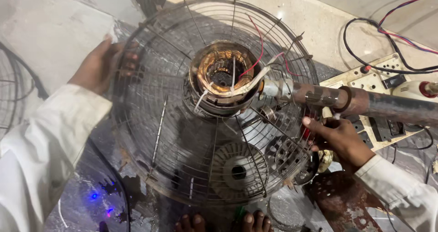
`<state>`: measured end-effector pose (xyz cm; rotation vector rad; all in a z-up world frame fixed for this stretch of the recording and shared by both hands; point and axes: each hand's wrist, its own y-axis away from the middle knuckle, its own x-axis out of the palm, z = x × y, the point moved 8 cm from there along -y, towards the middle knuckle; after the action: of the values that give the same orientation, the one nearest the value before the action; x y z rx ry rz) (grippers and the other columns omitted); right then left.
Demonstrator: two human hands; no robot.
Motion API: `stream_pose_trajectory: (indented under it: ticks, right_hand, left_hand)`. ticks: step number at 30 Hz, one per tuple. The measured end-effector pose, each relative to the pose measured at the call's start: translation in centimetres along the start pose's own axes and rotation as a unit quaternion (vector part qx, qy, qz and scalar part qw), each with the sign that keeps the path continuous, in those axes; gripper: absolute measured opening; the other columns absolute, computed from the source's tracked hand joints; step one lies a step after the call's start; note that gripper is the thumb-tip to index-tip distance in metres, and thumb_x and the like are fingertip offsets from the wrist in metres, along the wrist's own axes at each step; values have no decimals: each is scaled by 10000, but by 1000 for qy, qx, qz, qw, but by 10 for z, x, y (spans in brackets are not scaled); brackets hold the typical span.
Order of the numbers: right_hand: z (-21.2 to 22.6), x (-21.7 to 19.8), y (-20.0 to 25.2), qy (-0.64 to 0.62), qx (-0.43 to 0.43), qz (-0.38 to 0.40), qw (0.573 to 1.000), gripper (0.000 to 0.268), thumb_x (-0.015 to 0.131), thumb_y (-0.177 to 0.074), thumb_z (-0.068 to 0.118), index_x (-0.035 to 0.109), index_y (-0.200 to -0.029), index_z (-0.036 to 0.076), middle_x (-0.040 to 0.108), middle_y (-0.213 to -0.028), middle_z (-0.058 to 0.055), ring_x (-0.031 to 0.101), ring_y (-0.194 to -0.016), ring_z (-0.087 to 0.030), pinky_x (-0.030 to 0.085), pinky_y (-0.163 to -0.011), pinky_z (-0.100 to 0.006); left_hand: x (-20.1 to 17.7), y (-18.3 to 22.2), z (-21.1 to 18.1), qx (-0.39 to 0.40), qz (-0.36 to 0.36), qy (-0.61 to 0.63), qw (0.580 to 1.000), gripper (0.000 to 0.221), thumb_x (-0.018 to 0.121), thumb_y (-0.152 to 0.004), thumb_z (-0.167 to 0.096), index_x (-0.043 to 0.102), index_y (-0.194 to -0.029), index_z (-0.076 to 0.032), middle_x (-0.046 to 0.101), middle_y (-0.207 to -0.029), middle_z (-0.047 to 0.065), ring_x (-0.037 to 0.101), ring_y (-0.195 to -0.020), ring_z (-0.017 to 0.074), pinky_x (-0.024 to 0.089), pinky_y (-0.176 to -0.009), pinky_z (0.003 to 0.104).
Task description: The person disassembles a ceiling fan motor, removes the rotor shaft, and uses a screwdriver to adjust internal wiring and components. They then reinsert the shaft and continue manipulating the motor assembly.
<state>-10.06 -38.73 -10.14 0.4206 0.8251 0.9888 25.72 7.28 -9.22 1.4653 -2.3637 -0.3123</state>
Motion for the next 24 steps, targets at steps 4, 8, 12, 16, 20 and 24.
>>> stream_pose_trajectory:
  ticks: [4,8,12,16,20,24]
  right_hand:
    - [-9,-4,-7,-25,6,11,1000,666,805,-748,411,654,-1203,-51,740,-1033,-170,695,-767,-255,585,-615,-376]
    - [-13,-4,-13,25,-1,17,1000,635,798,-798,393,700,-1134,-137,735,-928,-239,691,-681,-279,598,-587,-369]
    - [-17,-3,-14,3,-7,53,999,622,876,-732,294,636,-1142,-108,712,-922,-177,703,-732,-249,641,-610,-388]
    - [-22,4,-18,-22,-24,72,997,584,868,-695,243,604,-1115,-63,696,-886,-149,722,-758,-256,678,-653,-399]
    - [-21,7,-11,-38,-34,80,995,655,872,-663,233,574,-1187,-24,687,-979,-159,724,-779,-264,656,-646,-396]
    - [-25,9,3,27,10,78,997,784,883,-693,293,551,-1318,-44,704,-1066,-230,722,-796,-305,639,-650,-400]
  left_hand:
    - [42,34,66,-32,103,204,973,619,597,-953,-292,414,-1511,-95,496,-1422,150,526,-1258,293,459,-1069,459]
    - [89,49,100,-26,299,243,922,915,749,-926,-203,226,-1673,-135,332,-1683,169,382,-1484,339,330,-1187,457]
    - [114,31,96,11,262,195,945,910,734,-936,-279,207,-1665,-138,302,-1692,129,355,-1507,303,332,-1220,445]
    - [175,-3,93,2,236,170,957,869,695,-958,-305,219,-1659,-107,315,-1685,155,366,-1504,321,333,-1223,454]
    - [207,-16,95,-15,230,170,958,834,656,-980,-330,232,-1653,-76,327,-1678,181,377,-1502,339,335,-1226,463]
    - [191,-6,80,-11,213,180,960,806,617,-1003,-355,244,-1647,-45,340,-1671,207,388,-1499,358,337,-1229,472]
